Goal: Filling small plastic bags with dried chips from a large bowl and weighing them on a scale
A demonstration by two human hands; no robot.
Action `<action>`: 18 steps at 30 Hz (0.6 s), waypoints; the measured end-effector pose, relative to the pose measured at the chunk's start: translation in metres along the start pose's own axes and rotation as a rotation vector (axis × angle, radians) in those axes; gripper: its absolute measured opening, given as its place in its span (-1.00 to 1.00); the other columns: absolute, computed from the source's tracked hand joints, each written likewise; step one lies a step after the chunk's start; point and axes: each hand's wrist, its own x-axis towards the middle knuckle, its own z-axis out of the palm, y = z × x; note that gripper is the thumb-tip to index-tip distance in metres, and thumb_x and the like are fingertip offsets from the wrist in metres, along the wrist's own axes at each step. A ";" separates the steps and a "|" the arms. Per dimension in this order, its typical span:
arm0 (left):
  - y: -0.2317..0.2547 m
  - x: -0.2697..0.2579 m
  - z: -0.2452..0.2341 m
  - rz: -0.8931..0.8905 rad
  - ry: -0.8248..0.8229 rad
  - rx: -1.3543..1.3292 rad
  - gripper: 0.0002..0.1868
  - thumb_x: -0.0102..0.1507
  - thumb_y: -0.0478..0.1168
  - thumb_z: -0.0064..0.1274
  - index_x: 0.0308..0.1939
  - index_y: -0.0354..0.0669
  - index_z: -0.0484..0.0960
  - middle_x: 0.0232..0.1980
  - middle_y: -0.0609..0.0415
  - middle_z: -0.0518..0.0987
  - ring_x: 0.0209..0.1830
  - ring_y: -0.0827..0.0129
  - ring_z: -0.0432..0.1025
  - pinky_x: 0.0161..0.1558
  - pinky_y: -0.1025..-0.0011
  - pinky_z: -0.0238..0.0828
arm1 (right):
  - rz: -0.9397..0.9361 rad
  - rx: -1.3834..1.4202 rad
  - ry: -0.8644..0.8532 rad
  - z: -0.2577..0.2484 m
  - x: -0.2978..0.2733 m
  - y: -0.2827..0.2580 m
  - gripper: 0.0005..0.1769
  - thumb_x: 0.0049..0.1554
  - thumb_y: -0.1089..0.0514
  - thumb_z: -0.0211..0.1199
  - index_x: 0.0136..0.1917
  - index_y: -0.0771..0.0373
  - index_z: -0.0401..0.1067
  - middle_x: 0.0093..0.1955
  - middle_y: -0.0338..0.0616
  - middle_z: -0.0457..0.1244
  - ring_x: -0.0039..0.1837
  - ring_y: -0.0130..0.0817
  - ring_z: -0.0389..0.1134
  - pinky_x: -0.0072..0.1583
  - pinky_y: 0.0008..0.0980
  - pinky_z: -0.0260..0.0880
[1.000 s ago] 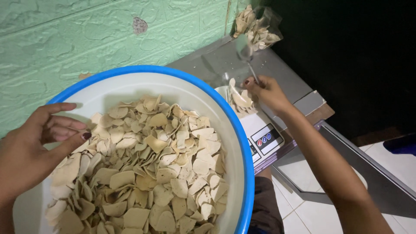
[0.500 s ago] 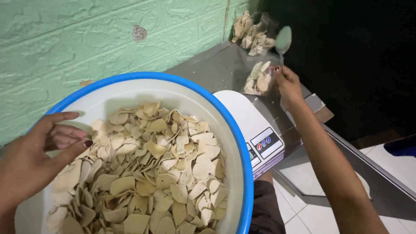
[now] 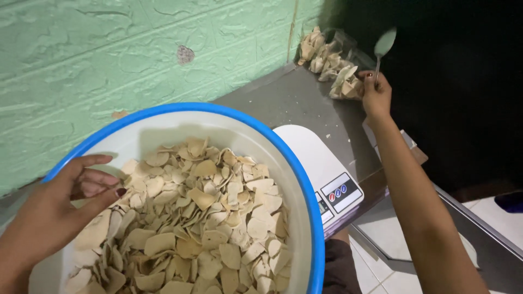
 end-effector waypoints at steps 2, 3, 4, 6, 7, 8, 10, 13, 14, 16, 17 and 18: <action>-0.008 0.005 0.002 0.019 0.002 -0.001 -0.40 0.18 -0.28 0.23 0.33 0.06 0.52 -0.02 0.09 0.77 -0.07 0.38 0.61 0.11 0.39 0.45 | -0.002 -0.093 0.008 0.005 0.007 -0.003 -0.72 0.42 0.02 -0.01 0.11 0.15 0.47 -0.34 -0.31 0.16 -0.24 -0.56 0.20 -0.12 -0.50 0.28; -0.012 0.007 0.002 0.038 -0.002 -0.002 -0.39 0.17 -0.29 0.24 0.32 0.03 0.52 -0.01 0.09 0.78 -0.06 0.41 0.62 0.10 0.41 0.45 | -0.002 -0.191 0.018 0.007 0.010 -0.005 -0.68 0.41 0.01 -0.05 0.15 0.15 0.48 -0.28 -0.32 0.21 -0.16 -0.51 0.28 -0.05 -0.38 0.40; -0.011 0.006 0.002 0.037 0.003 -0.001 -0.39 0.17 -0.29 0.24 0.32 0.03 0.52 -0.01 0.09 0.78 -0.06 0.41 0.62 0.10 0.41 0.45 | -0.004 -0.186 0.016 0.010 0.010 -0.011 -0.68 0.41 0.01 -0.05 0.15 0.15 0.48 -0.28 -0.32 0.21 -0.16 -0.51 0.28 -0.05 -0.38 0.40; -0.009 0.005 0.001 0.005 -0.026 -0.080 -0.40 0.18 -0.30 0.22 0.32 0.06 0.54 -0.01 0.04 0.77 -0.02 0.40 0.61 0.14 0.43 0.44 | -0.140 -0.517 0.111 0.017 0.010 -0.024 -0.70 0.33 0.10 0.00 0.08 -0.08 0.58 -0.06 -0.33 0.43 0.02 -0.46 0.42 0.04 -0.38 0.34; -0.010 0.005 0.001 0.003 -0.021 -0.078 -0.40 0.18 -0.30 0.22 0.32 0.06 0.54 -0.01 0.04 0.77 -0.02 0.40 0.61 0.14 0.43 0.44 | -0.140 -0.512 0.109 0.018 0.013 -0.023 -0.70 0.33 0.10 0.00 0.08 -0.08 0.58 -0.06 -0.33 0.43 0.02 -0.46 0.42 0.04 -0.38 0.34; -0.010 0.006 0.001 -0.005 -0.024 -0.076 -0.40 0.18 -0.30 0.23 0.33 0.08 0.54 -0.03 0.05 0.77 -0.05 0.39 0.60 0.12 0.43 0.44 | -0.209 -0.577 0.103 0.018 0.016 -0.022 -0.70 0.31 0.09 -0.01 0.09 -0.07 0.56 -0.02 -0.28 0.44 0.06 -0.30 0.44 0.08 -0.29 0.34; -0.012 0.006 0.001 -0.014 -0.025 -0.073 -0.39 0.18 -0.29 0.23 0.33 0.11 0.55 -0.05 0.06 0.77 -0.09 0.38 0.60 0.11 0.43 0.44 | -0.278 -0.639 0.096 0.018 0.025 -0.010 -0.70 0.30 0.08 -0.01 0.10 -0.06 0.55 0.03 -0.22 0.45 0.10 -0.14 0.46 0.12 -0.19 0.33; -0.018 0.008 0.002 0.004 -0.027 -0.039 -0.40 0.18 -0.26 0.23 0.32 0.14 0.54 -0.06 0.09 0.77 -0.10 0.44 0.61 0.08 0.46 0.43 | -0.289 -0.785 0.214 0.019 0.036 0.004 -0.74 0.29 0.09 0.05 0.10 0.03 0.55 0.02 -0.09 0.46 0.09 0.13 0.44 0.07 -0.02 0.34; -0.021 0.009 0.002 0.032 -0.026 -0.032 -0.40 0.17 -0.26 0.24 0.31 0.15 0.55 -0.07 0.10 0.77 -0.11 0.44 0.62 0.08 0.46 0.44 | -0.175 -0.824 0.255 0.022 0.034 -0.004 -0.72 0.26 0.08 0.07 0.15 0.01 0.55 0.05 -0.01 0.44 0.11 0.20 0.41 0.07 0.03 0.33; -0.025 0.010 0.003 0.056 -0.022 -0.027 -0.39 0.16 -0.25 0.25 0.31 0.16 0.55 -0.07 0.11 0.77 -0.11 0.44 0.63 0.07 0.47 0.45 | -0.063 -0.860 0.291 0.029 0.031 -0.016 -0.69 0.24 0.07 0.09 0.20 -0.02 0.55 0.08 0.07 0.43 0.12 0.26 0.39 0.07 0.09 0.33; -0.025 0.010 0.003 0.060 -0.031 -0.040 -0.38 0.16 -0.27 0.24 0.32 0.16 0.54 -0.05 0.12 0.77 -0.09 0.44 0.62 0.07 0.46 0.45 | -0.076 -0.870 0.328 0.032 0.030 -0.018 -0.76 0.23 0.05 0.13 0.11 0.03 0.53 -0.01 0.12 0.42 0.07 0.30 0.39 0.02 0.12 0.32; -0.026 0.010 0.003 0.064 -0.039 -0.054 -0.36 0.16 -0.28 0.23 0.34 0.16 0.53 -0.03 0.12 0.77 -0.07 0.45 0.61 0.08 0.45 0.45 | -0.089 -0.879 0.366 0.035 0.029 -0.021 -0.81 0.23 0.02 0.17 0.03 0.08 0.51 -0.09 0.16 0.41 0.02 0.34 0.40 -0.03 0.16 0.31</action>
